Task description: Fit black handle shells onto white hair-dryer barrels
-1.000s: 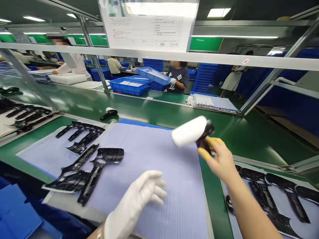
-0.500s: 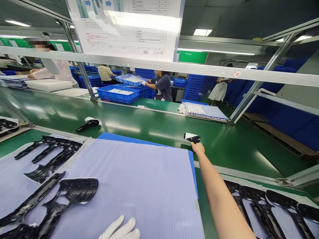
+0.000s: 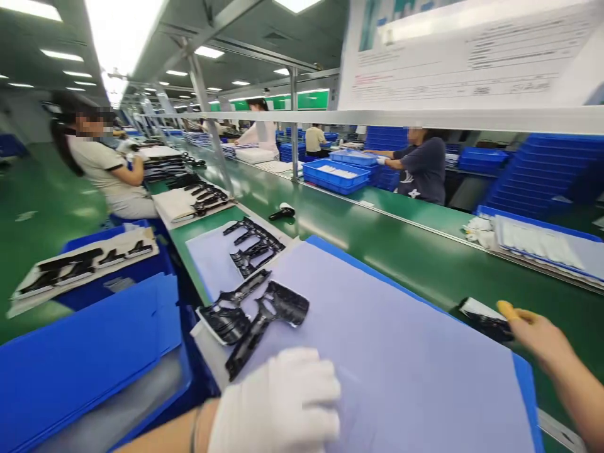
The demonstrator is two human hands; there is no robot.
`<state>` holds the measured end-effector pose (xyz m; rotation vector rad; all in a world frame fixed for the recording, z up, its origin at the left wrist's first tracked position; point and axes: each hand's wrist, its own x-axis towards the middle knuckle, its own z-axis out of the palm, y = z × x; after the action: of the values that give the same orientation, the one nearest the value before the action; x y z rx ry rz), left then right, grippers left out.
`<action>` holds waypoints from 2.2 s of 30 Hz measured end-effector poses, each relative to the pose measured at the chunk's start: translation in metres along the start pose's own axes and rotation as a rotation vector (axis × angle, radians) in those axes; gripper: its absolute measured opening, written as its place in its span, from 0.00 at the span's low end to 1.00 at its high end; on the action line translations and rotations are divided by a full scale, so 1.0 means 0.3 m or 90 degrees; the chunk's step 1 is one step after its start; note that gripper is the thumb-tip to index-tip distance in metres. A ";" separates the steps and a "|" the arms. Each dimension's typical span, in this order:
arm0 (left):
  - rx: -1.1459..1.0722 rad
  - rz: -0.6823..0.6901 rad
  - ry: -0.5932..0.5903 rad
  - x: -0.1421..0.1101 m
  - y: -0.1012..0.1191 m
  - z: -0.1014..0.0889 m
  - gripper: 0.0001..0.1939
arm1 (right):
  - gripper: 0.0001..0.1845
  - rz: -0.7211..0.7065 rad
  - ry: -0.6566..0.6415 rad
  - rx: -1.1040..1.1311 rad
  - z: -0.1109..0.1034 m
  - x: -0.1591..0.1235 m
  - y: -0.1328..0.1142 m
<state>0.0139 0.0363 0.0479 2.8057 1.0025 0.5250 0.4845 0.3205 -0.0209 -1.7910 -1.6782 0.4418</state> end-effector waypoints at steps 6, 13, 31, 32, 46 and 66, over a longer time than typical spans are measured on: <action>0.134 -0.341 0.021 -0.289 -0.256 -0.243 0.16 | 0.11 -0.268 -0.082 -0.050 -0.010 -0.136 -0.374; 0.090 -0.335 -0.096 -0.300 -0.389 -0.204 0.15 | 0.19 -0.514 -0.474 -0.154 0.261 -0.628 -1.088; -0.642 -0.641 0.456 -0.442 -0.290 -0.320 0.20 | 0.22 -0.269 -0.617 0.075 0.175 -0.692 -1.114; -0.717 -0.627 0.438 -0.422 -0.267 -0.312 0.18 | 0.20 -0.180 -0.653 0.203 0.117 -0.685 -1.046; -1.127 -0.499 0.225 -0.053 0.033 -0.113 0.15 | 0.06 -0.056 -0.386 -0.060 -0.056 -0.952 -0.648; -1.111 -0.440 0.265 0.109 0.268 0.053 0.18 | 0.30 0.072 -0.129 0.631 -0.003 -1.251 -0.657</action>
<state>0.0907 -0.0051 0.0601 0.7940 0.7608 1.0912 0.2862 -0.0491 0.0407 -1.1023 -1.1250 1.2712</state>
